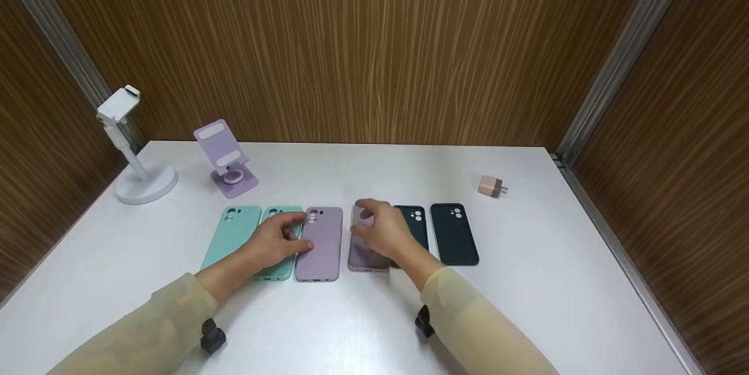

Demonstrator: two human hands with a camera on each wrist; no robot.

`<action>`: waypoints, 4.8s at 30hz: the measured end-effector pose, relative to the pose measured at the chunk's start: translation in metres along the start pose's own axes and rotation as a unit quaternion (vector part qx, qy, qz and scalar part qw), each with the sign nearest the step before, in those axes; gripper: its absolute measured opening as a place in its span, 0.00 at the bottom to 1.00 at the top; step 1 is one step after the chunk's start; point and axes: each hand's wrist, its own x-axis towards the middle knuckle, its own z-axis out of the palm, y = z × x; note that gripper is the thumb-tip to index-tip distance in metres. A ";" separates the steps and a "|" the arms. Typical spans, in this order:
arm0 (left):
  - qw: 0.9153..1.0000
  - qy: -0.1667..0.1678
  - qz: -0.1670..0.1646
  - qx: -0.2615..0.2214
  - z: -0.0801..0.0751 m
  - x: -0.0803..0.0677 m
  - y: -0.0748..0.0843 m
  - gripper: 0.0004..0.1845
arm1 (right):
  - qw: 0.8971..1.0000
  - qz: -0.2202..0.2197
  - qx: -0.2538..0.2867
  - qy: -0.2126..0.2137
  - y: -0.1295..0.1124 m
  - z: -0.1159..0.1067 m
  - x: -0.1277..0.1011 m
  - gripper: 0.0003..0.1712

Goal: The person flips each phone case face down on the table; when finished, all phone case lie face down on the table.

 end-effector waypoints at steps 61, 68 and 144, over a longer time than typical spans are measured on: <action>0.997 -0.038 0.055 0.046 0.067 0.024 0.043 0.35 | 0.996 0.016 -0.088 -0.030 0.057 -0.019 -0.006 0.34; 0.995 -0.034 0.055 0.070 0.071 0.022 0.043 0.34 | 0.995 0.024 -0.092 -0.036 0.057 -0.017 -0.007 0.34; 0.960 -0.157 -0.006 -0.233 0.070 0.005 0.061 0.41 | 0.897 0.103 0.403 -0.151 0.040 -0.038 -0.022 0.44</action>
